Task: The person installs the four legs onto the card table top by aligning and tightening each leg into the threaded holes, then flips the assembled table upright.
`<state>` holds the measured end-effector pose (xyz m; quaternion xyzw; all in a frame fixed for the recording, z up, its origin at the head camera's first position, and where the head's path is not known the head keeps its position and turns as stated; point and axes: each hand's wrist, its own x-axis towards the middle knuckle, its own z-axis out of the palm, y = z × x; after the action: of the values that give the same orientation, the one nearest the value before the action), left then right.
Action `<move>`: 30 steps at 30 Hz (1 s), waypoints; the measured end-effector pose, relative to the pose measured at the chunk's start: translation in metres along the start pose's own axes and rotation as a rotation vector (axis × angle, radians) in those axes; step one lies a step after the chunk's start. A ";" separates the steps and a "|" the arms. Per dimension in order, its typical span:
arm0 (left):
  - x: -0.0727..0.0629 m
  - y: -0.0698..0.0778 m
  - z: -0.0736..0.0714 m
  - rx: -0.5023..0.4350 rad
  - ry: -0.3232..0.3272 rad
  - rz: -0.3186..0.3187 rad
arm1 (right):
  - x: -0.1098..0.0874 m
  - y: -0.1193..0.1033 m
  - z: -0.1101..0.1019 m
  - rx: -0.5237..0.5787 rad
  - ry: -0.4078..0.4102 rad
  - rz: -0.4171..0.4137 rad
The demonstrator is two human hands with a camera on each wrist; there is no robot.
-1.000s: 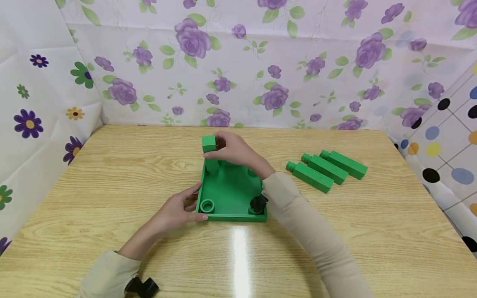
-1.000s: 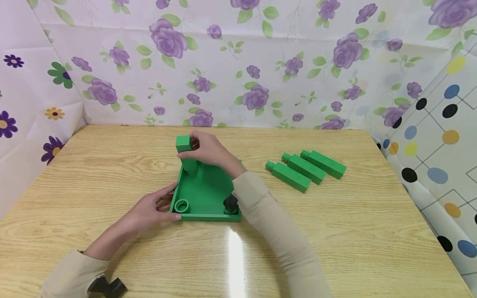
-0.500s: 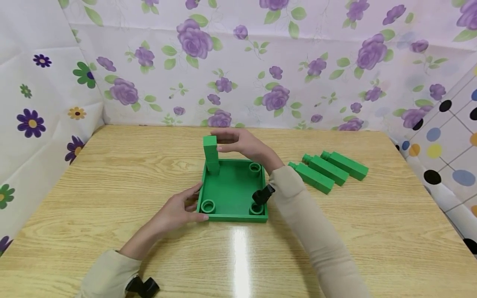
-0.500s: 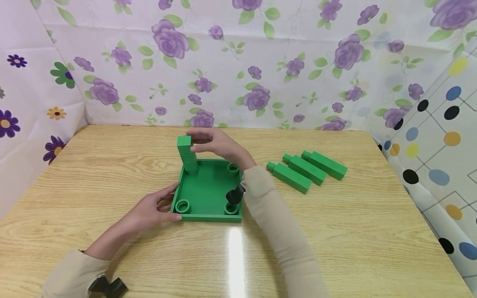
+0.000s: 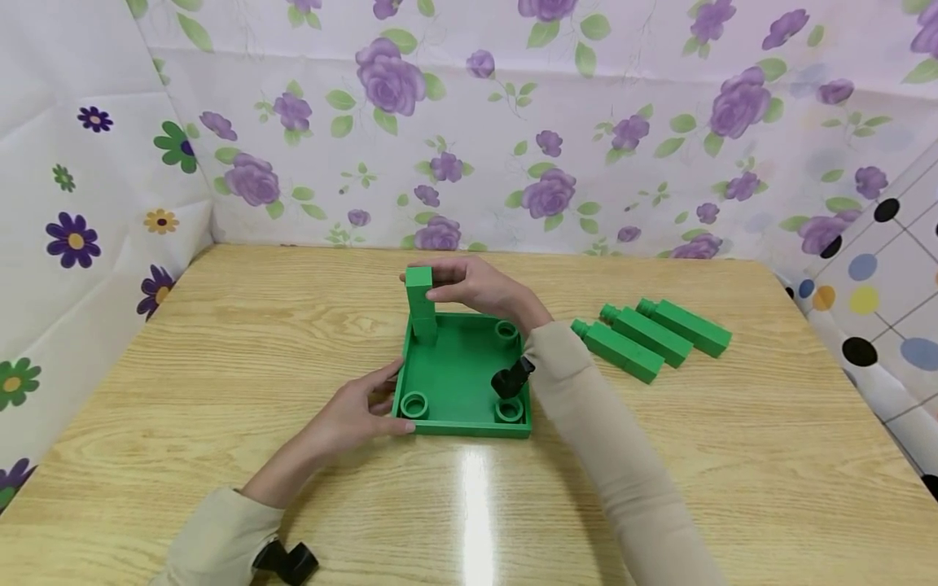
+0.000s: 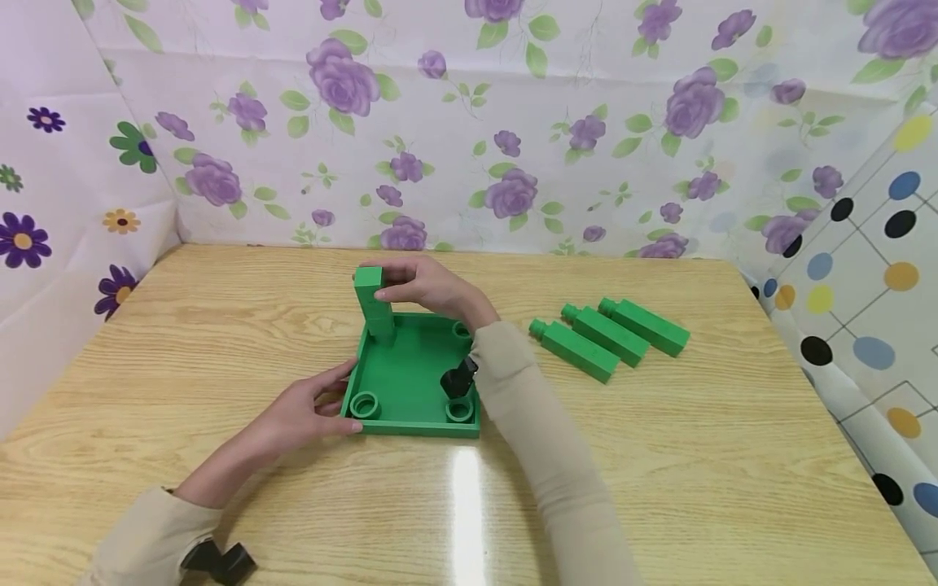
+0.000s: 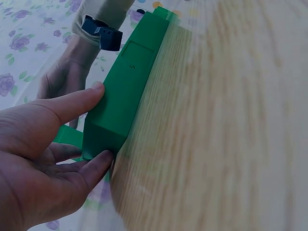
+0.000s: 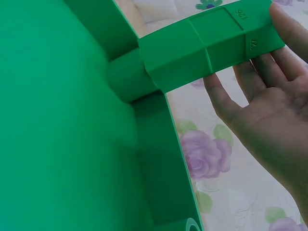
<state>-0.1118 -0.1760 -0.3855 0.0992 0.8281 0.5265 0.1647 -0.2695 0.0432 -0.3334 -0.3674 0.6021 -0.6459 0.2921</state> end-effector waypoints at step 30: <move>0.001 0.000 0.001 0.010 -0.012 0.016 | -0.010 -0.009 0.020 -0.454 0.374 0.158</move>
<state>-0.1123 -0.1751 -0.3859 0.1100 0.8288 0.5232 0.1651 -0.2466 0.0406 -0.3256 -0.2501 0.8010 -0.5266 0.1360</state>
